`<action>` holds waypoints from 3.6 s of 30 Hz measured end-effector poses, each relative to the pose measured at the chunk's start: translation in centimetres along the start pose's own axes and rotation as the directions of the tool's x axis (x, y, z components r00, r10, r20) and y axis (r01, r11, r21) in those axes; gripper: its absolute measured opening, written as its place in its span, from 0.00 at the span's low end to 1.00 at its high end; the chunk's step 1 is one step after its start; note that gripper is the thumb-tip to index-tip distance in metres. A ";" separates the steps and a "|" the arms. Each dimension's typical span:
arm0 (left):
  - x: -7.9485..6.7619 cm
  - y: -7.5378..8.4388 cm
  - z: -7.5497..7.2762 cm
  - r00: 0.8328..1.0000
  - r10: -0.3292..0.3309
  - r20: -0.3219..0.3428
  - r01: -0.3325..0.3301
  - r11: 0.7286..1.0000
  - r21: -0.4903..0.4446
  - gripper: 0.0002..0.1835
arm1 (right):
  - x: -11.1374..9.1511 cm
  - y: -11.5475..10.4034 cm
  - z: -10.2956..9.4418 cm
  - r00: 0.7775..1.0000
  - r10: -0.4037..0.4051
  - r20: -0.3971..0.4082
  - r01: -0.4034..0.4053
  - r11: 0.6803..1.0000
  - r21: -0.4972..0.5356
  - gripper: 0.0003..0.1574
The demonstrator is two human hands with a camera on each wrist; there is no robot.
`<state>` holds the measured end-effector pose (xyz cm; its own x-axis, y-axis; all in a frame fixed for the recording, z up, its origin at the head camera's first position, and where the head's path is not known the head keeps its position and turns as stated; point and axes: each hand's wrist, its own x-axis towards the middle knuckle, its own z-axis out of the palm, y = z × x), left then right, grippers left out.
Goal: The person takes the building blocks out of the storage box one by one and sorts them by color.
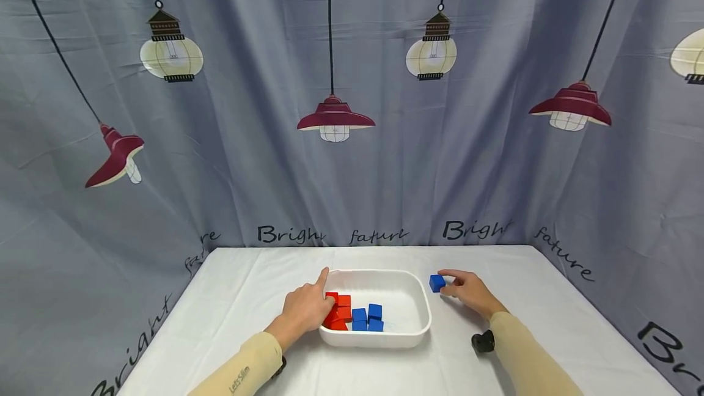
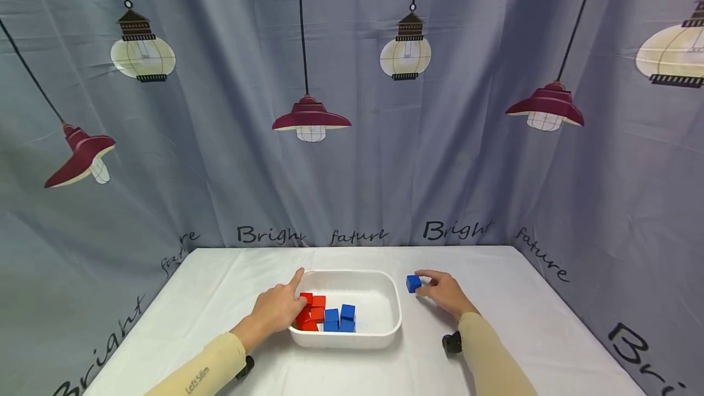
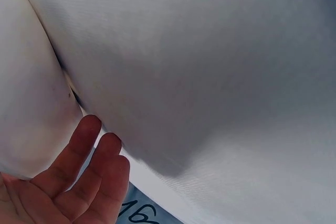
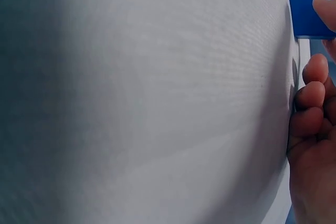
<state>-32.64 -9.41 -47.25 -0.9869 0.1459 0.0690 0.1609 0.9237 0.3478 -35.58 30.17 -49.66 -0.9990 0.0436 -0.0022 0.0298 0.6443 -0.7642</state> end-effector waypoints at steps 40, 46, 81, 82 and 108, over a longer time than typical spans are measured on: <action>0.2 0.2 -0.3 1.000 -0.018 0.019 0.018 1.000 -0.001 0.39 | 0.6 -0.2 -0.1 1.000 0.002 0.008 -0.001 0.994 -0.109 0.32; 0.4 0.2 -0.5 1.000 -0.025 0.013 0.025 1.000 0.004 0.39 | 0.9 -0.3 -0.2 1.000 -0.021 0.003 0.021 0.994 -0.106 0.30; 0.2 0.4 -0.5 1.000 -0.018 0.024 0.018 1.000 0.018 0.39 | 0.4 -6.5 -3.1 0.975 -0.166 0.148 0.150 0.982 0.118 0.31; 0.2 0.4 -0.4 1.000 -0.018 0.024 0.018 1.000 0.018 0.39 | 0.5 -6.8 -3.1 0.973 -0.174 0.155 0.155 0.980 0.125 0.30; 0.2 0.5 -0.7 0.999 -0.028 0.040 0.026 0.999 0.035 0.38 | 1.8 -13.7 1.2 0.772 -0.273 0.574 0.183 0.960 0.211 0.27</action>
<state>-32.77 -9.16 -46.45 -0.9907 0.1343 0.0219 0.1343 0.9389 0.3168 -37.84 20.48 -39.93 -0.7973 -0.5810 -0.1633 -0.1613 0.4659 -0.8700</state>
